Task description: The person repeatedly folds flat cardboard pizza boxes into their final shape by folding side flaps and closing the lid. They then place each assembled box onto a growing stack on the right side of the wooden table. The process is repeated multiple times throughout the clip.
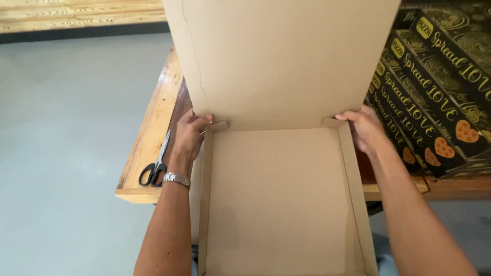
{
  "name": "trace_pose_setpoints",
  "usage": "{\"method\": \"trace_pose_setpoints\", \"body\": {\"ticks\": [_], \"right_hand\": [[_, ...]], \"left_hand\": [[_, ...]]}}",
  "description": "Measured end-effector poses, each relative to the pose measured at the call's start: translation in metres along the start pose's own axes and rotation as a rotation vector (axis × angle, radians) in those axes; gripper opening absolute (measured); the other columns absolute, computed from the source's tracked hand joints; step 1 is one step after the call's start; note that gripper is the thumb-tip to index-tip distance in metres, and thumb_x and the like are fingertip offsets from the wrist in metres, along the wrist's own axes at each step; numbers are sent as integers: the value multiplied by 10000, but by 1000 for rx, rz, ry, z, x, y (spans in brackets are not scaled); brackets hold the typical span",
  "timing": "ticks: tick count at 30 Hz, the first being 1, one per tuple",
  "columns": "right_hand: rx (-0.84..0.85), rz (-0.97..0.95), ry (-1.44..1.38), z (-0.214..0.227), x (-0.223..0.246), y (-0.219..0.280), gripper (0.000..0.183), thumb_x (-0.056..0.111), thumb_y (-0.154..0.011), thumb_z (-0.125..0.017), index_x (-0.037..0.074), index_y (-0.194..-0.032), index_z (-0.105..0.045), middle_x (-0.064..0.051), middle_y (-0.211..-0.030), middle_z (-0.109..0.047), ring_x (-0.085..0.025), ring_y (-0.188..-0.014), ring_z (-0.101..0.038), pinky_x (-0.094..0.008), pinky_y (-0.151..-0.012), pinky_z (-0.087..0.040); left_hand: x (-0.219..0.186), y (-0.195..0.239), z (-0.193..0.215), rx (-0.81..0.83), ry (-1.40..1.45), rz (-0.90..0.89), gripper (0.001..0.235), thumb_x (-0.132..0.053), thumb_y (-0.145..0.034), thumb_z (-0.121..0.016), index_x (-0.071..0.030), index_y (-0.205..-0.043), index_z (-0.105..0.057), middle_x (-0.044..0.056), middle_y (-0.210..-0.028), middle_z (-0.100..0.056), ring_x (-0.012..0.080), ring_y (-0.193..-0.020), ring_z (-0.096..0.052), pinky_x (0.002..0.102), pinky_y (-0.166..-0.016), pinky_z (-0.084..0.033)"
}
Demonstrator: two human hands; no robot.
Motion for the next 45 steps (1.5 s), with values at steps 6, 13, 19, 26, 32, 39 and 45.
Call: {"method": "trace_pose_setpoints", "body": {"ticks": [6,13,19,26,32,39,45], "right_hand": [[-19,108,28,3,7,-8,406,-40,-738,-772,127,-1108,-748,-47,-1015,-737,-192,-877,-718,-353,-774,-594],[-140,107,134,8,-14,-17,372,-20,-747,-808,97,-1097,-761,-107,-963,-742,-202,-808,-710,-371,-718,-588],[-141,445,260,-25,127,66,463,-101,-739,-791,-49,-1172,-636,-141,-976,-668,-236,-912,-673,-383,-826,-578],[-358,856,658,-44,174,102,322,2,-925,-963,15,-909,-642,-120,-928,-691,-199,-788,-598,-337,-612,-475],[-450,966,631,-43,127,93,244,-15,-859,-907,-2,-931,-674,-164,-854,-639,-335,-836,-657,-401,-747,-498],[26,52,782,-31,41,32,536,199,-950,-704,-75,-1398,-593,-314,-1323,-636,-473,-1259,-579,-590,-995,-481],[-19,34,922,-54,94,74,684,152,-765,-880,-188,-1283,-591,-354,-1237,-661,-496,-1180,-628,-580,-925,-541]], "left_hand": [[-37,4,-29,85,-56,-105,544,85,-663,-786,-170,-1138,-717,-6,-979,-716,142,-780,-714,258,-620,-628],[-9,-25,-22,-7,-185,-152,447,131,-631,-744,-123,-998,-757,27,-854,-738,133,-735,-682,283,-652,-567],[-118,28,-45,148,-403,-429,601,50,-687,-782,34,-1266,-621,235,-1192,-689,375,-1186,-648,573,-1027,-478],[-177,81,-56,-336,-839,-893,349,-204,-891,-807,-63,-845,-491,73,-773,-579,270,-698,-547,399,-613,-471],[-143,91,-67,-486,-935,-967,297,-173,-878,-782,-33,-1060,-594,186,-878,-597,456,-844,-650,552,-634,-513],[-20,3,-11,-27,-908,-44,324,-207,-765,-750,-149,-1081,-783,150,-823,-754,336,-750,-755,505,-688,-599],[-71,35,-45,-68,-951,-99,515,-145,-665,-916,-21,-1137,-749,260,-1012,-742,470,-1001,-708,601,-721,-601]]}}
Point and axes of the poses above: each hand's wrist, its own y-axis away from the middle knuckle, its own z-axis out of the back of the hand, x = y × z, the point moved 7 cm from there along -y, towards the middle knuckle
